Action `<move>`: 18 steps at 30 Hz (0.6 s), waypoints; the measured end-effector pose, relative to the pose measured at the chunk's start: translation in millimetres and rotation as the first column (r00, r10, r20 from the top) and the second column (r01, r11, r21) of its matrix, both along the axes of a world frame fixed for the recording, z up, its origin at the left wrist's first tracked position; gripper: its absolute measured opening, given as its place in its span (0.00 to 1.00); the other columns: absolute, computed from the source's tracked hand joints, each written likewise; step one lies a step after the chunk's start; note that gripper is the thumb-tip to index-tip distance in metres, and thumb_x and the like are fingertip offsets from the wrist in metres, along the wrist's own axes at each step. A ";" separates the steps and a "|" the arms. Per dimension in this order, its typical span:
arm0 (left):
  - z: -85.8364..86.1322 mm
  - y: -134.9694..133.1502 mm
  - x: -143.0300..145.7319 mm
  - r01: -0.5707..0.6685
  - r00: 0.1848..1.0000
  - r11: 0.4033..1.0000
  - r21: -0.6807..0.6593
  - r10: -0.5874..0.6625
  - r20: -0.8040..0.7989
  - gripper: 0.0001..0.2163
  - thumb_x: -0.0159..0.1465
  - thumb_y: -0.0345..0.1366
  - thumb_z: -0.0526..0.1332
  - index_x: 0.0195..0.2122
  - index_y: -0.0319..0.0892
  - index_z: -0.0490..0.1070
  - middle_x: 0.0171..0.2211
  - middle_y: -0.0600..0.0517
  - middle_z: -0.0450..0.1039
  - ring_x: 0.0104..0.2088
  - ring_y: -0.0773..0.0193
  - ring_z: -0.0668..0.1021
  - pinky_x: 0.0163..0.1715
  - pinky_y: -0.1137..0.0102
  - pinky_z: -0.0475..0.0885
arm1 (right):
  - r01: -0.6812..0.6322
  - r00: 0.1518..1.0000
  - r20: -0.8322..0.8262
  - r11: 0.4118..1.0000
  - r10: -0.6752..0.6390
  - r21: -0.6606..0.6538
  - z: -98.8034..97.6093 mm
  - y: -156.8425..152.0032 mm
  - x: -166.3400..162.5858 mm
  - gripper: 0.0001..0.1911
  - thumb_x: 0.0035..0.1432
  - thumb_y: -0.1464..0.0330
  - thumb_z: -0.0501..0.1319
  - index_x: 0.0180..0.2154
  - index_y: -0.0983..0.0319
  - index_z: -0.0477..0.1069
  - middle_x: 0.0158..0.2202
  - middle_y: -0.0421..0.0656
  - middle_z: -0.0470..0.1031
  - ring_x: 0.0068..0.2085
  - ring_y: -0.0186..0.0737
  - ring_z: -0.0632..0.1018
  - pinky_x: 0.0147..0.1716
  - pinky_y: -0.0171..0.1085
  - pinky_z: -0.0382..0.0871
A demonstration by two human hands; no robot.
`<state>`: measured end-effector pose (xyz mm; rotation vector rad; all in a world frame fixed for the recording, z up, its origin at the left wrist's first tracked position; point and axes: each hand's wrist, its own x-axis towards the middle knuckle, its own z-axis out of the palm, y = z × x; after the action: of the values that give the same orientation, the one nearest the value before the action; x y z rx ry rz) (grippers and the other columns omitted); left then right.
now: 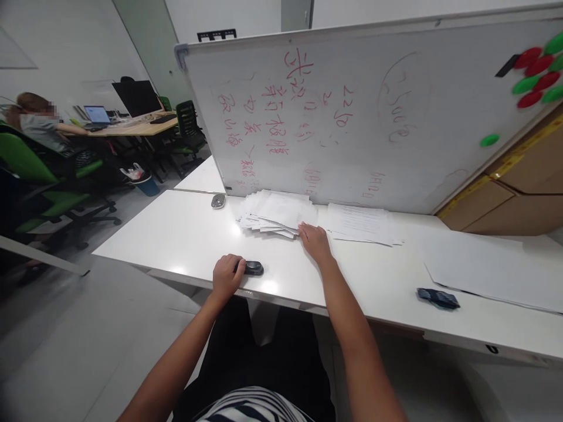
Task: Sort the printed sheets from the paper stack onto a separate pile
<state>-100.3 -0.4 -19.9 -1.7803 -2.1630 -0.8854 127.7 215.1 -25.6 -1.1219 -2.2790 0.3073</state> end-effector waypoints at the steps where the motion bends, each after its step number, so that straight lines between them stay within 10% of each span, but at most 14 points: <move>1: 0.0 0.0 0.1 0.000 1.000 1.000 -0.002 0.000 0.002 0.12 0.67 0.40 0.51 0.33 0.43 0.71 0.31 0.49 0.73 0.34 0.60 0.72 0.37 0.65 0.62 | -0.008 1.000 0.000 1.000 0.008 0.030 0.1 0.7 -0.5 0.19 0.68 0.64 0.45 0.48 0.61 0.72 0.51 0.47 0.75 0.53 0.44 0.73 0.57 0.48 0.59; 12: -1.7 -0.7 -0.2 -0.013 1.000 1.000 0.022 0.013 -0.003 0.12 0.67 0.40 0.51 0.32 0.43 0.71 0.30 0.49 0.73 0.34 0.59 0.71 0.36 0.65 0.60 | 0.419 0.861 -0.399 0.886 -0.317 0.200 3.0 -0.7 5.3 0.24 0.67 0.54 0.39 0.36 0.61 0.67 0.30 0.46 0.72 0.31 0.42 0.73 0.31 0.37 0.64; 18: -1.9 0.1 5.9 -0.214 0.975 0.971 0.107 0.207 0.079 0.11 0.66 0.42 0.53 0.36 0.43 0.72 0.35 0.46 0.74 0.42 0.53 0.71 0.45 0.59 0.59 | 0.388 0.887 -0.420 0.800 -0.190 0.458 42.8 -44.7 19.3 0.22 0.67 0.55 0.41 0.31 0.59 0.64 0.23 0.42 0.66 0.23 0.39 0.68 0.25 0.36 0.59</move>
<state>-94.4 -0.3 -21.8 -1.4550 -2.2403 -1.0068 147.0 170.4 17.1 -1.0008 -1.6764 -0.2290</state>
